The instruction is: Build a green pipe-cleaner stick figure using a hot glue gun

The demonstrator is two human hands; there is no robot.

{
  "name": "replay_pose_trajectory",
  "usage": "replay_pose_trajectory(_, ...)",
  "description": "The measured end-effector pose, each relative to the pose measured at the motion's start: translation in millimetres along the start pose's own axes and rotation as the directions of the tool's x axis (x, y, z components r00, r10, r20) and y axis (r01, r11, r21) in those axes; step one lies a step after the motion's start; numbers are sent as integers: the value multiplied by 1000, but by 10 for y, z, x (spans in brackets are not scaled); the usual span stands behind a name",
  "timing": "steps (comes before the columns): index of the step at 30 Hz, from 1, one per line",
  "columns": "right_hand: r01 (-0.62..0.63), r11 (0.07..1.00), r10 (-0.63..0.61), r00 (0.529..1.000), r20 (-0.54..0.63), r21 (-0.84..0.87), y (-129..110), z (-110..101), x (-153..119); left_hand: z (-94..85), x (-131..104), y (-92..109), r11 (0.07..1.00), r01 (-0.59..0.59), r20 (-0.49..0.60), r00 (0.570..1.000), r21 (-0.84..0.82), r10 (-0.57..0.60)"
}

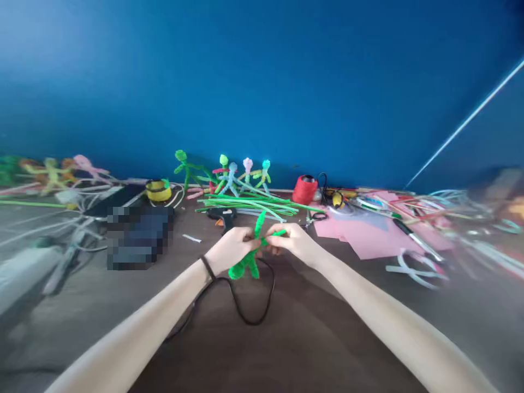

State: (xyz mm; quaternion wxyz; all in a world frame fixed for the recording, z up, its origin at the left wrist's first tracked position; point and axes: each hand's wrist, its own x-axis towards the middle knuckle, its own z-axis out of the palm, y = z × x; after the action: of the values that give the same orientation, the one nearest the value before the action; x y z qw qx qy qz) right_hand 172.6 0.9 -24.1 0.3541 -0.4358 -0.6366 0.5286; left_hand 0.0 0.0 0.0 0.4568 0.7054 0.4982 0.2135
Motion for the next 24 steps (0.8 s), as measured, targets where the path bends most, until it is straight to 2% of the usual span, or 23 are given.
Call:
replay_pose_trajectory(3,40,993,-41,999,0,-107,-26,22,-33,0,-34,37,992,66,23,998,-111,-64)
replay_pose_trajectory(6,138,963,-142,990,-1,-233,-54,29,-69,4,-54,46,970,115,45,993,-215,-108)
replay_pose_trajectory(10,213,922,-230,973,-13,-323,-89,25,-102,6,-60,32,947,147,75,989,-285,-131)
replay_pose_trajectory(14,196,930,-212,977,-17,-311,-107,22,-106,-5,-51,9,936,146,108,987,-319,-117)
replay_pose_trajectory(24,148,980,-146,989,26,-135,-79,-17,-71,-44,-24,-48,906,163,228,971,-390,-77)
